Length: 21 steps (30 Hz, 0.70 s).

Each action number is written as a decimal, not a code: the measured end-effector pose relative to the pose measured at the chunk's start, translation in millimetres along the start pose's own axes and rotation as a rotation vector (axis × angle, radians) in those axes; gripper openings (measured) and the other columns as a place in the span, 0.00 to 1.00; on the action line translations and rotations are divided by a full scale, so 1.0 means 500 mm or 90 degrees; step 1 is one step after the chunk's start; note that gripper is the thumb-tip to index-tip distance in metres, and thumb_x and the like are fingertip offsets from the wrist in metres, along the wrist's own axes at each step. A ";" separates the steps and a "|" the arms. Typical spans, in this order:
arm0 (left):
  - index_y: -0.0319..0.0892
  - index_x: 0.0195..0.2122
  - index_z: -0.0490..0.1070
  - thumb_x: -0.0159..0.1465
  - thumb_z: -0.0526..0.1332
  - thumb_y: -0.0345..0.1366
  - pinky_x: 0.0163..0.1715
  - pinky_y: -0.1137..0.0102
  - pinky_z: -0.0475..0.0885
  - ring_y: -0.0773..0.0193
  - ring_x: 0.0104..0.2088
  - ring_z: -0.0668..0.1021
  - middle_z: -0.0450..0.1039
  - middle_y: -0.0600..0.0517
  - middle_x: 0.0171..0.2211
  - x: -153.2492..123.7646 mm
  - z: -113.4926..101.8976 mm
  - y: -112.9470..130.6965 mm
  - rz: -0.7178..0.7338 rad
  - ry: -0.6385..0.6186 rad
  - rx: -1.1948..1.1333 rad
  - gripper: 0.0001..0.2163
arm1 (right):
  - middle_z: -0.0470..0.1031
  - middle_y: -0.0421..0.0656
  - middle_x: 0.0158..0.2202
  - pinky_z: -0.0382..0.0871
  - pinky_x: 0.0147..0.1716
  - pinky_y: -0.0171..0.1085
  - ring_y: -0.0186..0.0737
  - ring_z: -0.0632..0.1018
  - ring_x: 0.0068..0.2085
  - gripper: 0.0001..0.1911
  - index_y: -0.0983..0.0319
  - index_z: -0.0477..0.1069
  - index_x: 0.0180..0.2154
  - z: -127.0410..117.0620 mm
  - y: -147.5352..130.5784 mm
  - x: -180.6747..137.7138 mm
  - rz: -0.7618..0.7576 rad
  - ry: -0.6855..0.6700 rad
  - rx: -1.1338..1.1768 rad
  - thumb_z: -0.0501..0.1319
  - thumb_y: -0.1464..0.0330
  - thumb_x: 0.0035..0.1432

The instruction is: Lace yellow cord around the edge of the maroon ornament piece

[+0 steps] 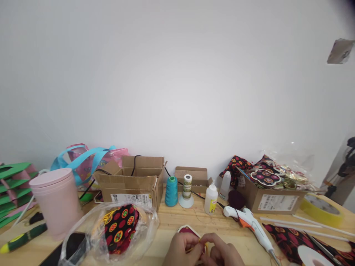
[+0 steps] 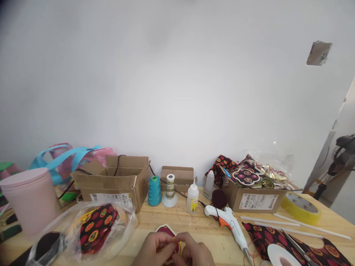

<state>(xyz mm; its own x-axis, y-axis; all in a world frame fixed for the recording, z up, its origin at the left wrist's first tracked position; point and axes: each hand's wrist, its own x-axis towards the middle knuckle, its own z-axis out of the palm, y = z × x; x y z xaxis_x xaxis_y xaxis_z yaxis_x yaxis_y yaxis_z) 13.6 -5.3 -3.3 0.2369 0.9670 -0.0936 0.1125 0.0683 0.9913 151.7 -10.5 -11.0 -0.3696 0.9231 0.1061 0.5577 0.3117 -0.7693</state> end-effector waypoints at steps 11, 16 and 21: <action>0.35 0.21 0.70 0.48 0.57 0.41 0.18 0.75 0.56 0.71 0.15 0.63 0.60 0.59 0.11 -0.002 -0.004 0.003 -0.003 -0.010 -0.051 0.12 | 0.55 0.34 0.14 0.44 0.15 0.28 0.29 0.55 0.16 0.14 0.63 0.66 0.29 -0.010 -0.002 0.003 0.027 0.054 -0.021 0.50 0.60 0.50; 0.35 0.20 0.70 0.47 0.59 0.42 0.17 0.76 0.56 0.73 0.15 0.62 0.63 0.57 0.14 -0.005 -0.006 0.013 -0.026 -0.023 -0.079 0.12 | 0.64 0.38 0.19 0.50 0.16 0.28 0.30 0.60 0.18 0.12 0.63 0.66 0.23 -0.013 -0.007 -0.001 0.004 0.109 -0.034 0.52 0.62 0.49; 0.36 0.22 0.71 0.44 0.61 0.40 0.18 0.76 0.57 0.72 0.17 0.65 0.65 0.56 0.16 -0.004 -0.007 0.013 -0.003 0.014 -0.105 0.11 | 0.65 0.42 0.24 0.57 0.19 0.28 0.32 0.66 0.22 0.10 0.63 0.67 0.22 -0.015 -0.003 0.000 -0.101 0.126 -0.068 0.54 0.65 0.48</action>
<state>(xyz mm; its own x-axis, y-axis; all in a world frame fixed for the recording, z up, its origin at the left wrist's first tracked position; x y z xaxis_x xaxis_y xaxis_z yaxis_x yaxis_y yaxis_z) 10.8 -5.9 3.6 0.2151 0.9717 -0.0975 -0.0468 0.1100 0.9928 156.3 -9.4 -5.2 -0.3122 0.8834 0.3495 0.5831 0.4686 -0.6636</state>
